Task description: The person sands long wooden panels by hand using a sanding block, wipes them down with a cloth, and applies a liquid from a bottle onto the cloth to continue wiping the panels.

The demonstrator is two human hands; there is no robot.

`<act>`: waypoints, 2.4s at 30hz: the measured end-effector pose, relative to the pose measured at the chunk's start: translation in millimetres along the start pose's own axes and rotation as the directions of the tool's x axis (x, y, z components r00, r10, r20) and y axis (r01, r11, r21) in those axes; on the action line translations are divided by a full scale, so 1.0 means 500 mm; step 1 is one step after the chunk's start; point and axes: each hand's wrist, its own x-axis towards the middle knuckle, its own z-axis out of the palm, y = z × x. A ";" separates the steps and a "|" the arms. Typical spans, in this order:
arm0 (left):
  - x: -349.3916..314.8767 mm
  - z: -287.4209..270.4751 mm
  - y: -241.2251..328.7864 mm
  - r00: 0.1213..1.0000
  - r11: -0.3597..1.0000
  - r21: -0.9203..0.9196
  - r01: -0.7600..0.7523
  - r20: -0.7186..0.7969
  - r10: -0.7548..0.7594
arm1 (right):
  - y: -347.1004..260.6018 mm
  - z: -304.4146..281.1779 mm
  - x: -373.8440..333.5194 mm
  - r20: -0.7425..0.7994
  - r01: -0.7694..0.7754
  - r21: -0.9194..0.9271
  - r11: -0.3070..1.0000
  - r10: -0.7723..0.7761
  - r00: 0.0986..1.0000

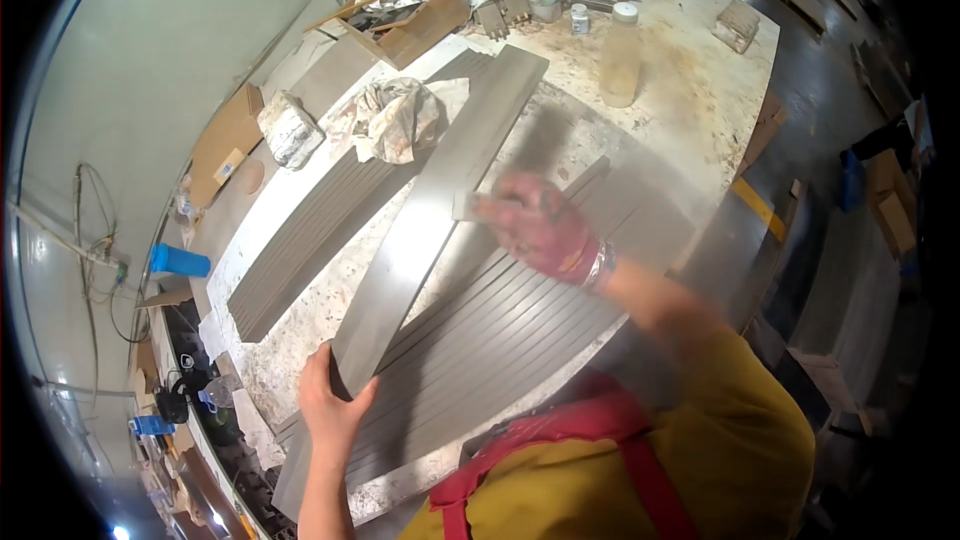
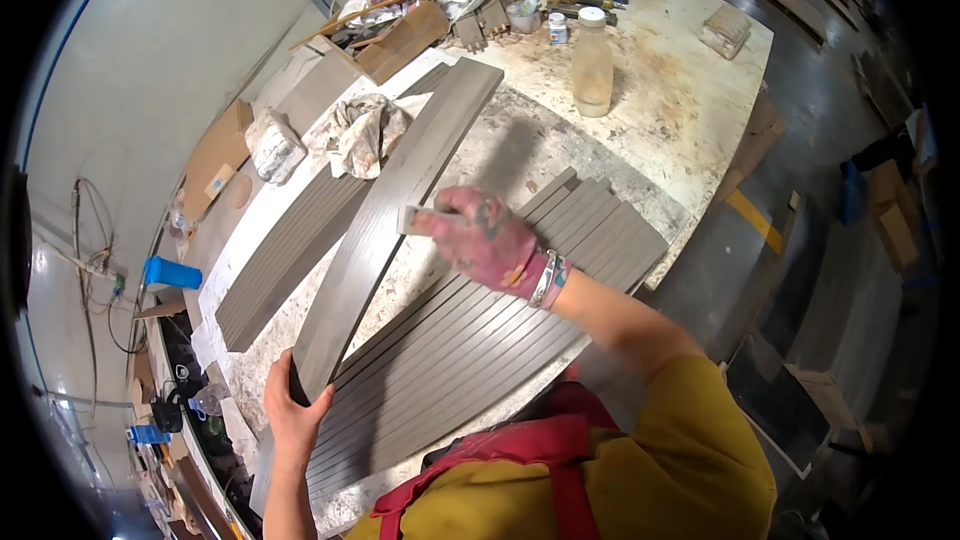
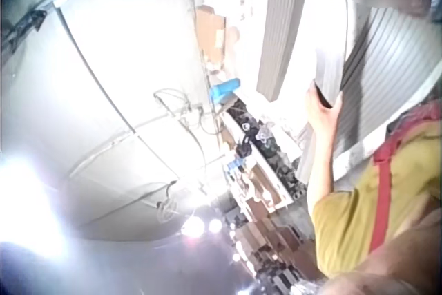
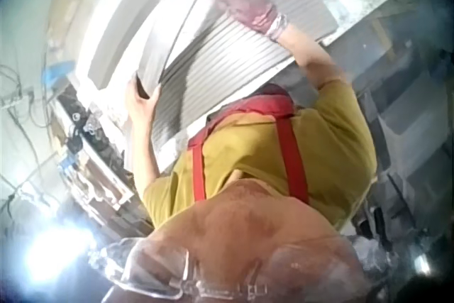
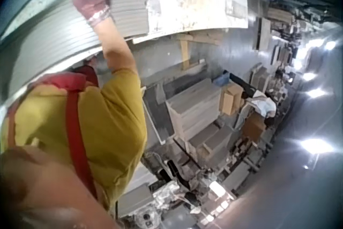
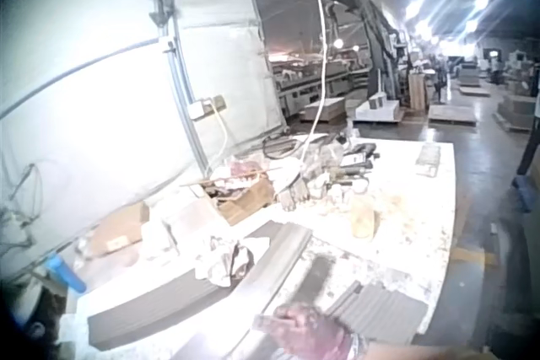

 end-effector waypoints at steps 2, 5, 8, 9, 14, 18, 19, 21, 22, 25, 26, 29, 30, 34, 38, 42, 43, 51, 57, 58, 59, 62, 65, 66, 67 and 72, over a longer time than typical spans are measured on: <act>-0.008 -0.007 0.015 1.000 1.000 -0.005 0.002 -0.017 -0.002 | 0.037 -0.008 0.008 -0.040 -0.068 -0.122 0.990 0.063 0.997; -0.026 -0.008 0.026 1.000 0.999 -0.031 0.027 0.009 -0.027 | 0.136 -0.039 -0.010 -0.162 -0.229 -0.204 0.952 0.198 0.967; -0.050 0.002 0.025 0.997 0.997 -0.026 0.070 0.031 -0.069 | 0.113 -0.053 0.007 -0.128 -0.069 -0.246 0.967 0.038 0.991; -0.056 0.006 0.027 0.995 0.995 -0.046 0.088 0.040 -0.086 | 0.069 -0.063 0.001 -0.035 -0.217 0.031 0.976 0.218 0.975; -0.079 0.007 0.041 0.989 0.986 -0.092 0.140 0.066 -0.135 | 0.077 -0.072 -0.001 -0.021 -0.179 -0.053 0.982 0.178 0.984; -0.097 0.016 0.047 0.979 0.979 -0.102 0.176 0.122 -0.163 | 0.172 -0.113 -0.025 -0.141 -0.480 -0.169 0.861 0.461 0.876; -0.105 0.025 0.047 0.981 0.985 -0.066 0.158 0.123 -0.149 | 0.177 -0.128 -0.034 -0.188 -0.482 -0.124 0.867 0.457 0.870; -0.117 0.045 0.056 0.984 0.993 -0.009 0.120 0.137 -0.117 | 0.163 -0.161 -0.051 -0.214 -0.487 -0.081 0.870 0.462 0.861; -0.123 0.058 0.062 0.977 0.991 -0.014 0.136 0.170 -0.132 | 0.146 -0.175 -0.066 -0.187 -0.505 -0.088 0.859 0.483 0.855; -0.128 0.104 0.081 0.982 0.999 0.002 0.036 0.187 -0.036 | 0.103 -0.229 -0.117 -0.121 -0.540 -0.058 0.839 0.532 0.838; -0.135 0.115 0.087 0.977 0.999 -0.011 0.044 0.212 -0.041 | 0.089 -0.245 -0.145 -0.102 -0.553 -0.073 0.830 0.546 0.832; -0.149 0.143 0.108 0.970 0.997 -0.070 -0.016 0.241 0.033 | 0.051 -0.297 -0.213 -0.011 -0.599 -0.261 0.757 0.618 0.786; -0.151 0.152 0.111 0.967 0.996 -0.086 -0.024 0.252 0.045 | 0.031 -0.310 -0.227 0.003 -0.560 -0.327 0.761 0.594 0.805; -0.168 0.181 0.107 0.964 0.992 -0.088 -0.090 0.242 0.109 | -0.031 -0.332 -0.280 0.089 -0.505 -0.352 0.788 0.565 0.820; -0.167 0.190 0.093 0.957 0.984 -0.025 -0.174 0.232 0.175 | -0.095 -0.296 -0.318 0.239 -0.398 -0.385 0.833 0.507 0.828; -0.168 0.205 0.071 0.943 0.979 -0.094 -0.182 0.267 0.200 | -0.122 -0.269 -0.350 0.370 -0.411 -0.324 0.852 0.514 0.774; -0.169 0.208 0.067 0.943 0.976 -0.105 -0.192 0.255 0.213 | -0.118 -0.267 -0.358 0.341 -0.358 -0.367 0.859 0.482 0.807; -0.165 0.208 0.066 0.944 0.973 -0.147 -0.180 0.252 0.213 | -0.055 -0.329 -0.343 0.042 -0.387 -0.585 0.713 0.503 0.863; -0.162 0.202 0.074 0.937 0.970 -0.158 -0.183 0.269 0.220 | -0.028 -0.326 -0.395 0.118 -0.212 -0.624 0.752 0.359 0.926; -0.162 0.202 0.074 0.940 0.969 -0.150 -0.195 0.254 0.228 | -0.014 -0.345 -0.390 -0.002 -0.381 -0.606 0.698 0.478 0.879; -0.162 0.201 0.074 0.942 0.968 -0.141 -0.207 0.239 0.237 | 0.000 -0.363 -0.385 -0.120 -0.538 -0.564 0.627 0.582 0.804; -0.165 0.208 0.070 0.946 0.970 -0.136 -0.203 0.230 0.230 | -0.026 -0.368 -0.360 -0.048 -0.476 -0.578 0.662 0.555 0.830; -0.167 0.211 0.067 0.945 0.967 -0.141 -0.212 0.224 0.240 | -0.057 -0.314 -0.361 0.175 -0.318 -0.449 0.835 0.431 0.885; -0.168 0.211 0.065 0.945 0.966 -0.144 -0.214 0.222 0.242 | -0.065 -0.313 -0.335 0.205 -0.249 -0.443 0.861 0.367 0.907; -0.168 0.209 0.065 0.943 0.967 -0.144 -0.212 0.230 0.241 | -0.040 -0.324 -0.350 0.197 -0.252 -0.448 0.858 0.370 0.908; -0.163 0.209 0.073 0.937 0.962 -0.145 -0.232 0.233 0.261 | 0.093 -0.393 -0.383 -0.187 -0.629 -0.425 0.651 0.617 0.765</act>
